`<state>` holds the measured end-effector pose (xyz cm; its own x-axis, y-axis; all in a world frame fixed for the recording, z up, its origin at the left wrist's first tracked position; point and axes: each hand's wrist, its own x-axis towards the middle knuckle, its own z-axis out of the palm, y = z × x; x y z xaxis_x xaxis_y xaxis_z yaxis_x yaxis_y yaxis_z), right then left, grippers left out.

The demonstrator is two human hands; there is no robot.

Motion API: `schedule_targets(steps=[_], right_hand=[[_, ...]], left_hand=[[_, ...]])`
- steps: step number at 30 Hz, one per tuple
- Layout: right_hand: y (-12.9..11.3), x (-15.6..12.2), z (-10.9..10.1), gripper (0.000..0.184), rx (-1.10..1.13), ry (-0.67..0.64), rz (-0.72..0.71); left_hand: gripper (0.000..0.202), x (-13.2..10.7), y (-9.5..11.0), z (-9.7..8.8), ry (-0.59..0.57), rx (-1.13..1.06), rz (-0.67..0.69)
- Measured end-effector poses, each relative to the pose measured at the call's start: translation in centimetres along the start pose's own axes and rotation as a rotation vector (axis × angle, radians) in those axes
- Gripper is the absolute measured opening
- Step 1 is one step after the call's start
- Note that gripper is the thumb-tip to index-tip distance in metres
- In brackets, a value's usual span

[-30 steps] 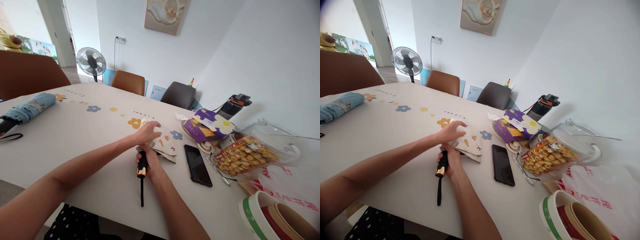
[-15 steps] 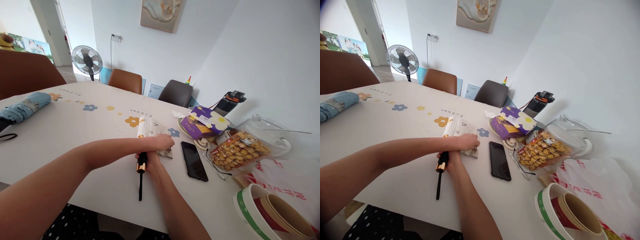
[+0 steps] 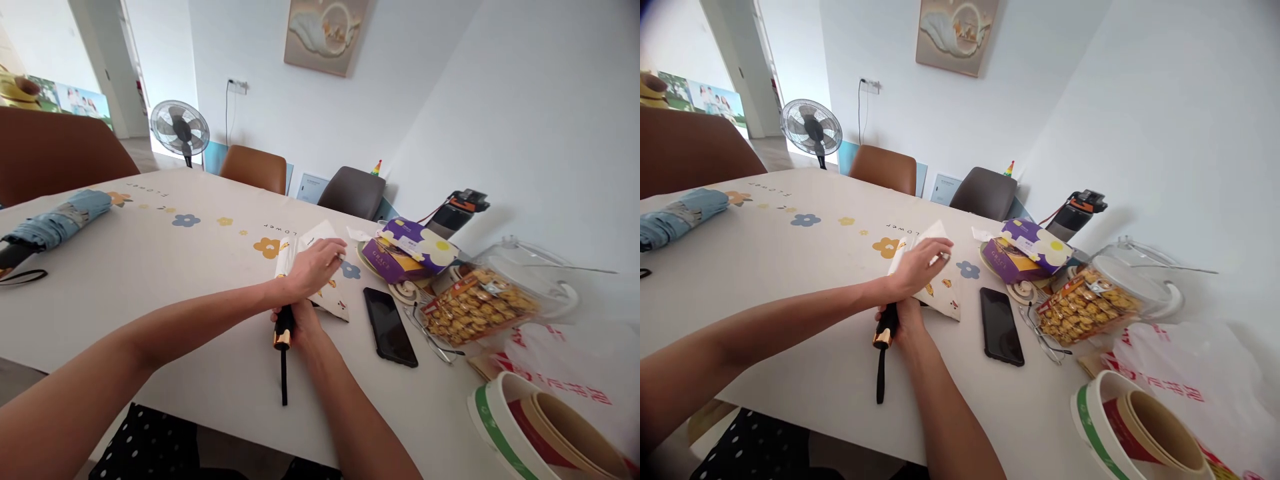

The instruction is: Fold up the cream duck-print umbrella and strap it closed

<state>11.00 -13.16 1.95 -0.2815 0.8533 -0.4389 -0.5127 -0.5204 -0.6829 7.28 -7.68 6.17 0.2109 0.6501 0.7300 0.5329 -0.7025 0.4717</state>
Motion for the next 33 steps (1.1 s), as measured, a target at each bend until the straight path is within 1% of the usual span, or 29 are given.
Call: schedule_targets(steps=[2, 5, 8, 10, 12, 15, 17, 19, 21, 23, 25, 28, 31, 33], right_hand=[[-0.1, -0.2, 0.1, 0.013, 0.006, 0.007, 0.030], [-0.4, -0.5, 0.3, 0.020, -0.008, 0.014, 0.053], [-0.5, -0.8, 0.5, 0.022, -0.021, 0.026, 0.029], [-0.6, -0.9, 0.5, 0.019, 0.000, 0.016, 0.031], [-0.7, -0.9, 0.4, 0.019, 0.023, 0.006, 0.045], [-1.1, -0.9, 0.3, 0.028, 0.033, 0.006, 0.086], [-1.4, -0.9, 0.1, 0.037, 0.029, 0.009, 0.101], [-1.5, -0.8, -0.2, 0.044, 0.016, 0.014, 0.108], [-1.5, -0.6, -0.4, 0.045, -0.005, 0.017, 0.107], [-1.5, -0.5, -0.6, 0.042, -0.030, 0.022, 0.083], [-1.4, -0.5, -0.6, 0.032, -0.056, 0.032, 0.053], [-1.5, -0.6, -0.5, 0.019, -0.094, 0.051, 0.055], [-1.7, -0.8, -0.3, 0.016, -0.124, 0.080, 0.058], [-1.8, -0.9, -0.2, 0.017, -0.160, 0.121, 0.044]], left_hand=[[0.014, -0.1, -0.8, -2.1, 0.101, -0.004, -0.036], [0.012, -1.0, -2.9, -5.4, 0.199, -0.021, -0.135], [0.012, -3.2, -5.3, -7.9, 0.176, -0.024, -0.255], [0.013, -5.2, -6.6, -8.7, 0.156, -0.072, -0.417], [0.012, -7.0, -7.6, -9.3, 0.130, -0.125, -0.539], [0.012, -8.5, -8.2, -9.9, 0.079, -0.188, -0.636], [0.011, -8.6, -8.0, -10.3, 0.042, -0.203, -0.614], [0.009, -8.4, -7.6, -10.6, -0.012, -0.222, -0.559], [0.009, -8.2, -7.3, -10.7, -0.085, -0.293, -0.531], [0.009, -8.1, -7.2, -10.7, -0.130, -0.401, -0.547], [0.009, -8.2, -7.5, -10.8, -0.100, -0.474, -0.589], [0.006, -8.2, -8.1, -11.0, 0.000, -0.503, -0.682], [0.006, -8.1, -8.7, -11.3, 0.109, -0.446, -0.798], [0.009, -8.0, -8.9, -11.4, 0.156, -0.400, -0.873]])
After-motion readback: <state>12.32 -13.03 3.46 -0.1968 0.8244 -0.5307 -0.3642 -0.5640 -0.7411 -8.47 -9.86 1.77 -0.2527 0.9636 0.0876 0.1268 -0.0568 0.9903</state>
